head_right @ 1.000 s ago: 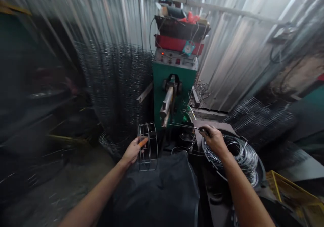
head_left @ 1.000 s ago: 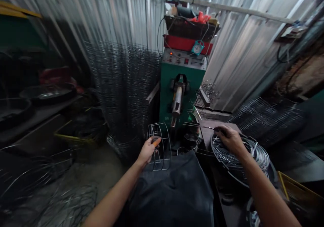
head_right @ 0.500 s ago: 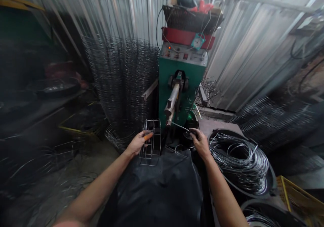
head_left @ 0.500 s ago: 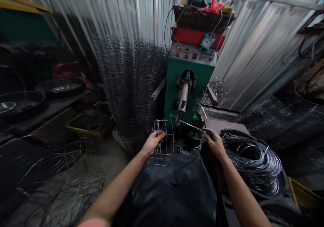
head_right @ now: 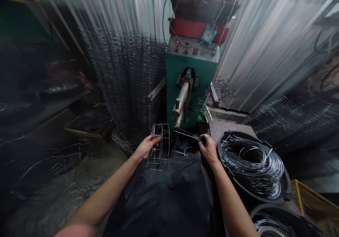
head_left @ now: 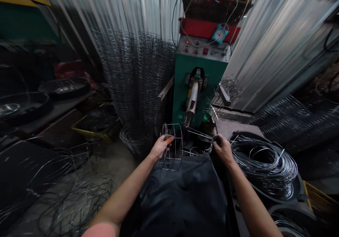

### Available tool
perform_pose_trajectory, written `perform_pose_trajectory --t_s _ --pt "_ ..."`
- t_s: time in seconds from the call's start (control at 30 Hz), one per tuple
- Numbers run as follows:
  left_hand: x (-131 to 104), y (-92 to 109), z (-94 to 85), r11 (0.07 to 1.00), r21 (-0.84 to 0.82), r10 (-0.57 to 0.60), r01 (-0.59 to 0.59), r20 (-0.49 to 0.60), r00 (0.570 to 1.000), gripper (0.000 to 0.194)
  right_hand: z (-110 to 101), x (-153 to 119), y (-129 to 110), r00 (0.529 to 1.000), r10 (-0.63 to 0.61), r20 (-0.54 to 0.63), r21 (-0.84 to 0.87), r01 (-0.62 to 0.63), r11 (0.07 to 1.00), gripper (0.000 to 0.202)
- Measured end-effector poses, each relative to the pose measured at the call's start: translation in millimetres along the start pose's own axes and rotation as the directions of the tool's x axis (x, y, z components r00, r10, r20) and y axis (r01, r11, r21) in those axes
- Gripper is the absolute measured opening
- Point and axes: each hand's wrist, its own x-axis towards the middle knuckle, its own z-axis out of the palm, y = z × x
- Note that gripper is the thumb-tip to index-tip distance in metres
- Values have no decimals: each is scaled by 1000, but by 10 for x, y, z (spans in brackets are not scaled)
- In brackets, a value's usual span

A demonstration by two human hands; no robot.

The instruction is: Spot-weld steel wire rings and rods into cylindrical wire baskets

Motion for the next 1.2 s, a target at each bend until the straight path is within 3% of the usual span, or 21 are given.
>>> perform_pose_trajectory --t_s 0.27,0.6,1.2 --pt "74 -5 15 1000 3 -17 17 10 1000 38 103 25 160 994 78 77 155 -89 984 26" --pt "264 43 112 998 4 -56 56 60 997 35 336 144 405 998 -11 62 203 -1 979 30" --pt "480 131 162 993 -30 -114 116 57 992 36 435 311 536 1000 -11 -7 220 12 975 26"
